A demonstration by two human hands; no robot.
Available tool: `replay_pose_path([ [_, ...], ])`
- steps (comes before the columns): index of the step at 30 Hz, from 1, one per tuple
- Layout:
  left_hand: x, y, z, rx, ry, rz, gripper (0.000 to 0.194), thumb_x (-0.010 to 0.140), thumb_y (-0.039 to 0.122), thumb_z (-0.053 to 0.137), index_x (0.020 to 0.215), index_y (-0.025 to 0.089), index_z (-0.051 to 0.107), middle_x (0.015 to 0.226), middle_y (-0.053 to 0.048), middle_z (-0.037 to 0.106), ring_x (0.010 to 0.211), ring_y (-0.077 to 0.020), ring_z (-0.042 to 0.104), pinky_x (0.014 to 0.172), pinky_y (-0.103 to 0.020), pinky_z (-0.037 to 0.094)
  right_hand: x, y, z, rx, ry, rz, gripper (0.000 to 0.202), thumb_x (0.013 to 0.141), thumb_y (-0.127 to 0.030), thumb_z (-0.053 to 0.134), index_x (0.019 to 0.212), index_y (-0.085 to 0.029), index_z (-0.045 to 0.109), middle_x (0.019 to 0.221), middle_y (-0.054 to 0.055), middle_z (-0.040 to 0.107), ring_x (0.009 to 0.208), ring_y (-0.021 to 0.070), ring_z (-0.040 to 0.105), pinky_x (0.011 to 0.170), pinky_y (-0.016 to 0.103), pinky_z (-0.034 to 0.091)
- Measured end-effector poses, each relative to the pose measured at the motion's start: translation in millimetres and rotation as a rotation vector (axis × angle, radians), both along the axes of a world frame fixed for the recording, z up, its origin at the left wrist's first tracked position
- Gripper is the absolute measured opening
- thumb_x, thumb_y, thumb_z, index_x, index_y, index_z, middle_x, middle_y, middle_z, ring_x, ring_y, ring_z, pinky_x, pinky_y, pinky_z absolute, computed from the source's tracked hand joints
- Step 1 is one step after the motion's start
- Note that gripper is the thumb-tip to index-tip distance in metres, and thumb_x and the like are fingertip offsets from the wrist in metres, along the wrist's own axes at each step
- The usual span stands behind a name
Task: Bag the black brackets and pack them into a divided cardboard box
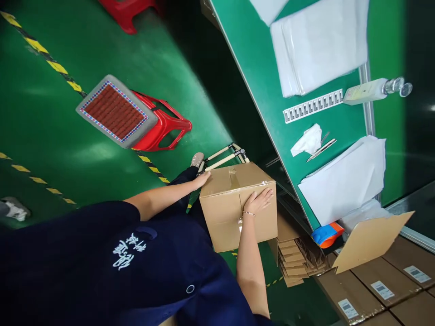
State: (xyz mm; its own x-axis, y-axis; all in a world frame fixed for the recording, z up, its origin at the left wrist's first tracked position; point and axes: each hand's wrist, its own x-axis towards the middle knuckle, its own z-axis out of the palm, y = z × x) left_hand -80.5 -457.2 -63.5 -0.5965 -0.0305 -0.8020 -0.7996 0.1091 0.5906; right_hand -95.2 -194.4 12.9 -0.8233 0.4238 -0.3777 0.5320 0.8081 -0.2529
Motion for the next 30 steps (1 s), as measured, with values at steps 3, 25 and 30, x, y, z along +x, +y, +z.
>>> replay_pose_path([
  [3, -11.9, 8.8, 10.4, 0.063, 0.051, -0.196, 0.061, 0.097, 0.056, 0.026, 0.140, 0.018, 0.046, 0.151, -0.010, 0.041, 0.142, -0.0245, 0.033, 0.119, -0.041, 0.022, -2.1, 2.2, -3.8, 0.059, -0.009, 0.019, 0.069, 0.094, -0.044, 0.024, 0.153, -0.009, 0.016, 0.159, 0.019, 0.015, 0.149, 0.0307, 0.004, 0.115, 0.062, 0.006],
  [25, -159.3, 187.6, -16.6, 0.259, 0.219, -1.041, 0.056, 0.100, 0.035, 0.014, 0.154, 0.022, 0.014, 0.160, -0.006, 0.020, 0.148, -0.0227, 0.018, 0.119, -0.050, 0.014, 9.6, 10.7, -15.7, 0.119, -0.083, 0.059, 0.068, 0.091, -0.041, 0.026, 0.150, -0.008, 0.025, 0.154, 0.020, 0.027, 0.146, 0.0325, 0.013, 0.111, 0.062, 0.016],
  [30, -169.7, 195.4, -18.6, 0.254, 0.270, -1.036, 0.053, 0.101, 0.037, 0.014, 0.152, 0.029, 0.021, 0.161, 0.003, 0.017, 0.149, -0.0155, 0.012, 0.120, -0.037, 0.012, 12.6, 11.9, -19.7, 0.134, -0.067, 0.071, 0.068, 0.089, -0.039, 0.028, 0.150, -0.008, 0.026, 0.153, 0.020, 0.030, 0.144, 0.0330, 0.016, 0.111, 0.062, 0.017],
])
